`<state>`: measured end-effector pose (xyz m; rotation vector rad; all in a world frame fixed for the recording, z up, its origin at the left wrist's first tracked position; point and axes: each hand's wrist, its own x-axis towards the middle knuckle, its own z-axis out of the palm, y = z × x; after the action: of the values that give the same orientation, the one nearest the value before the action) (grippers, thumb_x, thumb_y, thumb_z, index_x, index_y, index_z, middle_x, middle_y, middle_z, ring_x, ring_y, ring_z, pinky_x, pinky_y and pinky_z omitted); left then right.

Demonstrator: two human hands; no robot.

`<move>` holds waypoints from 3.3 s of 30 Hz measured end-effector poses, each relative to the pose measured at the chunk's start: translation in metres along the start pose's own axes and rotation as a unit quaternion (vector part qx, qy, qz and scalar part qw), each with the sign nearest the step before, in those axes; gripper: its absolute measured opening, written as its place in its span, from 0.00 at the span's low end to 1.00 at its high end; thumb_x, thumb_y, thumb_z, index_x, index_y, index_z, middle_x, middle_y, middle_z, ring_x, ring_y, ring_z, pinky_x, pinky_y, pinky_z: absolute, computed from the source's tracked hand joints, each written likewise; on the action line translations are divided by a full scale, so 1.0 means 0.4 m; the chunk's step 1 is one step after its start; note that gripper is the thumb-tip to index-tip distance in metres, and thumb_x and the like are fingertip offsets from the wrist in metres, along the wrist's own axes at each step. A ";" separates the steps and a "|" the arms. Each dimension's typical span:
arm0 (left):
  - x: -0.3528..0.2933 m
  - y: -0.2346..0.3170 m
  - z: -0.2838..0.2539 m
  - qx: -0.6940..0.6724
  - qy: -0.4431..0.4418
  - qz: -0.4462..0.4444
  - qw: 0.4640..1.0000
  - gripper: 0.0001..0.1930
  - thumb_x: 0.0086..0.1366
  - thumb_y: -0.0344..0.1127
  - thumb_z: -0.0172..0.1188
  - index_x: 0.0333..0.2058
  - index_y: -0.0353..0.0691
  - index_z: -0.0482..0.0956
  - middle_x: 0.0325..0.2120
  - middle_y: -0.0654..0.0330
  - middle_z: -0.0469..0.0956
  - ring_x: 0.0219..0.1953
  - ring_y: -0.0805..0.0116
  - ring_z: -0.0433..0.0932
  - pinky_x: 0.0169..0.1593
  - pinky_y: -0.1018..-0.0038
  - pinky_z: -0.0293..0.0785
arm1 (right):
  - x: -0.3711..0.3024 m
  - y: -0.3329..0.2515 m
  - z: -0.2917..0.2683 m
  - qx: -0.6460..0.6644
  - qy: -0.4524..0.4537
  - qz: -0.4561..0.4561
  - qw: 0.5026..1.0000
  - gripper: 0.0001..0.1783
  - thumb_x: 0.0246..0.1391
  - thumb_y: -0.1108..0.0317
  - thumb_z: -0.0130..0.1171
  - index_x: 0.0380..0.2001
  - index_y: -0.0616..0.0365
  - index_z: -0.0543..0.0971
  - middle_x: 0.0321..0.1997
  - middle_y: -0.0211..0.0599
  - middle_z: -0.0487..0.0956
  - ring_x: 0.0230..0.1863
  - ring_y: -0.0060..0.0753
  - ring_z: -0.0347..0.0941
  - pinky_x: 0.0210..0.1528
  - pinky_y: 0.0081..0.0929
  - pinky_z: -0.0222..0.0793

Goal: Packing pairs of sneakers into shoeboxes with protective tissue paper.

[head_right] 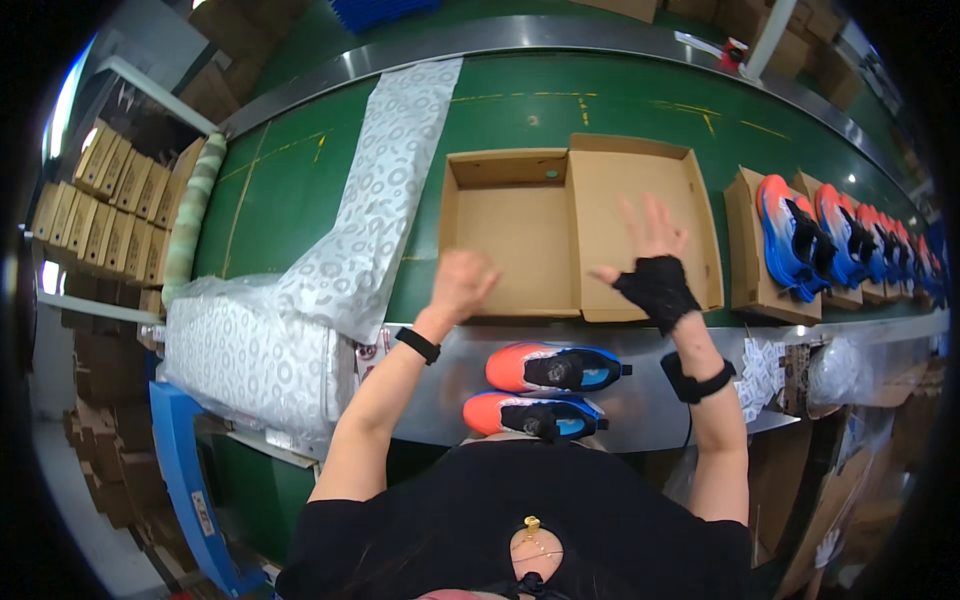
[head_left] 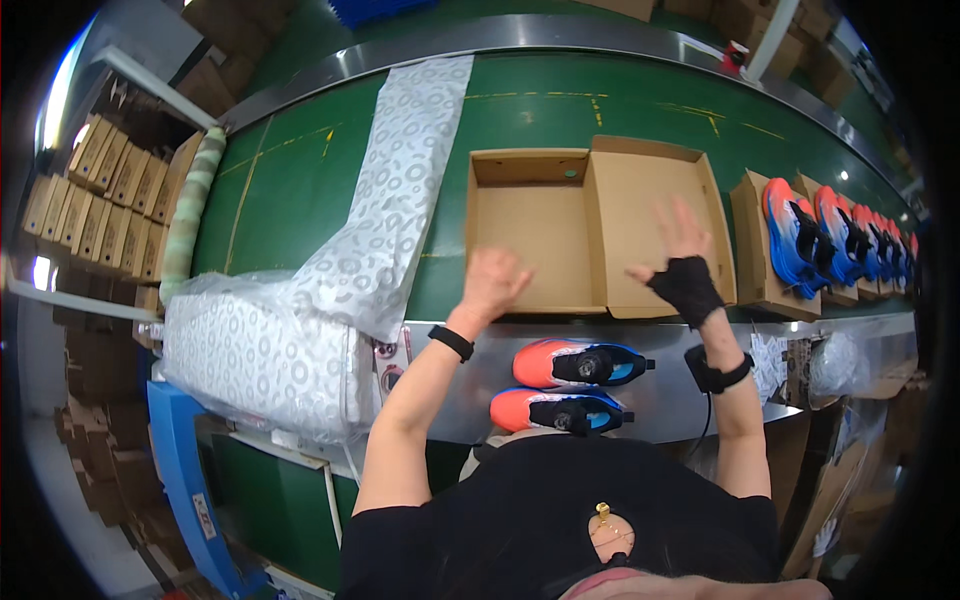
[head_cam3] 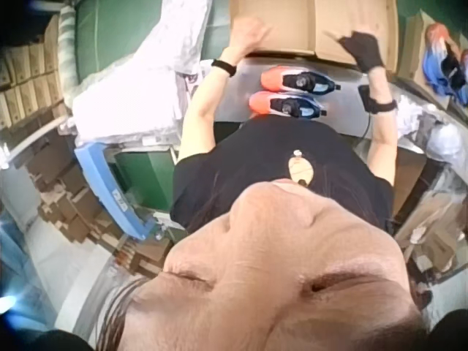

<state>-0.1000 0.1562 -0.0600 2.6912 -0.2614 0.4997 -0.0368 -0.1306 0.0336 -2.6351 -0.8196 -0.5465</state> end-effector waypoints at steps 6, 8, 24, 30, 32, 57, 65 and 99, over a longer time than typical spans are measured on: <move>-0.115 -0.306 -0.256 0.340 0.187 -0.413 0.824 0.39 0.47 0.62 0.52 0.49 0.34 0.63 0.56 0.38 0.44 0.60 0.47 0.40 0.51 0.36 0.39 | -0.020 -0.152 0.141 -0.004 -0.330 -0.077 0.941 0.45 0.31 0.49 0.62 0.56 0.39 0.56 0.60 0.48 0.53 0.60 0.53 0.47 0.53 0.69 0.31; -0.224 -0.396 -0.291 0.293 0.119 -0.544 0.777 0.34 0.49 0.60 0.52 0.45 0.34 0.68 0.55 0.39 0.47 0.60 0.47 0.40 0.50 0.34 0.39 | -0.066 -0.159 0.213 -0.036 -0.416 -0.088 0.904 0.44 0.33 0.51 0.61 0.57 0.38 0.55 0.59 0.48 0.54 0.59 0.52 0.49 0.53 0.70 0.31; 0.164 0.201 -0.451 -0.462 0.008 -0.017 0.887 0.10 0.55 0.31 0.53 0.34 0.31 0.70 0.29 0.60 0.70 0.24 0.78 0.69 0.25 0.82 0.66 | 0.086 -0.416 0.011 0.695 -0.062 0.030 0.716 0.41 0.44 0.59 0.59 0.56 0.61 0.50 0.54 0.42 0.59 0.53 0.33 0.59 0.55 0.30 0.56; 0.267 0.379 -0.410 -0.352 0.149 0.144 0.913 0.25 0.55 0.36 0.57 0.48 0.31 0.61 0.51 0.44 0.57 0.46 0.60 0.69 0.46 0.70 0.67 | 0.123 -0.210 -0.106 0.698 0.176 0.135 0.681 0.24 0.53 0.65 0.46 0.52 0.58 0.58 0.44 0.36 0.67 0.41 0.26 0.66 0.36 0.23 0.66; 0.278 0.369 -0.356 -0.253 0.177 0.242 0.920 0.25 0.53 0.38 0.58 0.46 0.30 0.63 0.53 0.41 0.52 0.47 0.47 0.65 0.47 0.64 0.65 | 0.051 -0.007 -0.109 0.530 0.172 0.179 0.811 0.23 0.48 0.63 0.51 0.47 0.59 0.63 0.33 0.31 0.69 0.27 0.19 0.66 0.18 0.17 0.62; 0.489 -0.033 0.095 -0.855 0.041 -0.305 0.417 0.20 0.53 0.34 0.51 0.45 0.34 0.66 0.46 0.53 0.68 0.49 0.55 0.65 0.54 0.58 0.59 | -0.361 0.191 -0.392 0.639 0.312 0.501 0.493 0.06 0.52 0.68 0.46 0.32 0.56 0.71 0.18 0.25 0.65 0.13 0.13 0.55 0.12 0.12 0.47; 0.202 -0.224 -0.232 -0.864 0.192 -0.268 0.380 0.19 0.54 0.32 0.49 0.45 0.31 0.66 0.45 0.51 0.69 0.50 0.56 0.65 0.54 0.58 0.59 | -0.241 0.340 -0.174 0.595 0.324 0.543 0.496 0.12 0.46 0.63 0.55 0.36 0.50 0.72 0.35 0.32 0.74 0.33 0.28 0.71 0.26 0.17 0.67; -0.225 -0.210 -0.043 -0.413 0.287 -0.413 0.759 0.09 0.58 0.35 0.52 0.29 0.34 0.74 0.25 0.60 0.75 0.27 0.66 0.73 0.32 0.74 0.68 | 0.069 -0.241 0.208 0.424 -0.079 0.298 0.851 0.16 0.45 0.57 0.54 0.27 0.60 0.76 0.20 0.38 0.74 0.25 0.22 0.70 0.28 0.25 0.66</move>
<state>-0.1673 0.2493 -0.1080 1.4475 0.6996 0.6638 -0.0514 -0.0082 -0.0080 -1.9245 -0.1498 0.1901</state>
